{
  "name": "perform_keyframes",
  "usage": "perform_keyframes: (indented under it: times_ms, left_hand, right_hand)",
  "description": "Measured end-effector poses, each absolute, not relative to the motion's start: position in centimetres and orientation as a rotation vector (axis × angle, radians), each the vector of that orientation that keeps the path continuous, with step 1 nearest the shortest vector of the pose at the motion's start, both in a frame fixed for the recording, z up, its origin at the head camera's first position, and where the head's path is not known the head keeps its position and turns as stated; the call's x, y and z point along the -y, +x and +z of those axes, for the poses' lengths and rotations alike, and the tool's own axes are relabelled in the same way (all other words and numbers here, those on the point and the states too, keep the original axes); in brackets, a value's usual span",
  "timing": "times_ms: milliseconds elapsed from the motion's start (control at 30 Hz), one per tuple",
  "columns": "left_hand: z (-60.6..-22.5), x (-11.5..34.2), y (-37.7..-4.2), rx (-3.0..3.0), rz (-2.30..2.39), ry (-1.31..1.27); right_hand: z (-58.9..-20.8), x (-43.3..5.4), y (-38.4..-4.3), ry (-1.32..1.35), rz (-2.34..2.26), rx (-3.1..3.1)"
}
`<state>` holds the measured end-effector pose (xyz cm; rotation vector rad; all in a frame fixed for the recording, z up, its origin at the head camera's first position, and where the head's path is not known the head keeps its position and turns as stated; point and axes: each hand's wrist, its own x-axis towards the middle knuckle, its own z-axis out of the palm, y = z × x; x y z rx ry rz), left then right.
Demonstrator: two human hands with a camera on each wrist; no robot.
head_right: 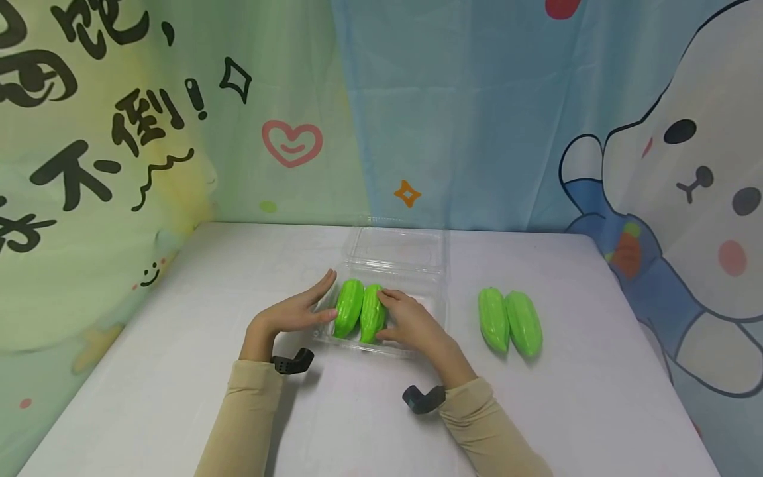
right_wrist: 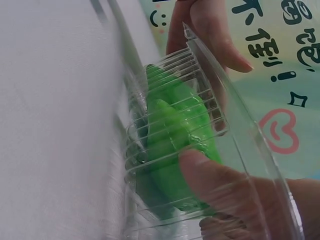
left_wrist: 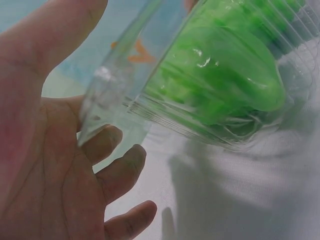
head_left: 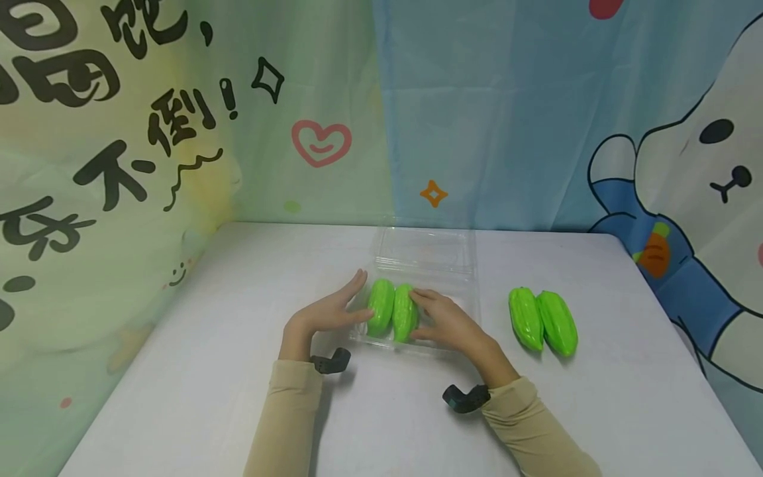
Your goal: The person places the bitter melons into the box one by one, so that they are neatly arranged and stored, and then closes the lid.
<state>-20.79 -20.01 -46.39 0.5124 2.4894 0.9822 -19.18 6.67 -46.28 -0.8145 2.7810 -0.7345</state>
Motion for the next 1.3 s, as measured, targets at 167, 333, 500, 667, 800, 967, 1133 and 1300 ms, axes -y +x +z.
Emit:
perform_keyframes:
  times_ms: [167, 333, 500, 667, 800, 967, 1133, 1300]
  left_hand:
    - [-46.3, 20.0, -20.8, -2.487, 0.979, 0.515]
    - [-46.4, 20.0, -20.8, -2.493, 0.972, 0.519]
    - [-46.4, 20.0, -20.8, -2.495, 0.974, 0.515]
    - [-46.2, 20.1, -20.7, -2.493, 0.977, 0.532]
    - [-45.9, 20.0, -20.5, -2.483, 0.99, 0.552]
    - [-45.9, 20.0, -20.5, -2.472, 0.989, 0.545]
    - [-46.0, 20.1, -20.5, -2.472, 0.999, 0.562]
    - [-46.1, 20.1, -20.6, -2.478, 1.003, 0.558]
  right_hand:
    - [-46.3, -6.5, -19.1, -0.803, -0.711, -2.803]
    - [-45.8, -6.6, -18.9, -0.789, -0.691, -2.819]
    - [-44.8, -7.5, -18.9, -0.762, -0.686, -2.846]
    - [-43.5, -9.5, -18.9, -0.734, -0.755, -2.841]
    - [-42.4, -11.7, -18.8, -0.763, -0.804, -2.816]
    - [-41.0, -14.8, -18.5, -0.773, -0.795, -2.834]
    - [-39.7, -17.4, -18.3, -0.69, -0.757, -2.872]
    - [-39.2, -19.9, -18.0, -0.537, -0.777, -2.818]
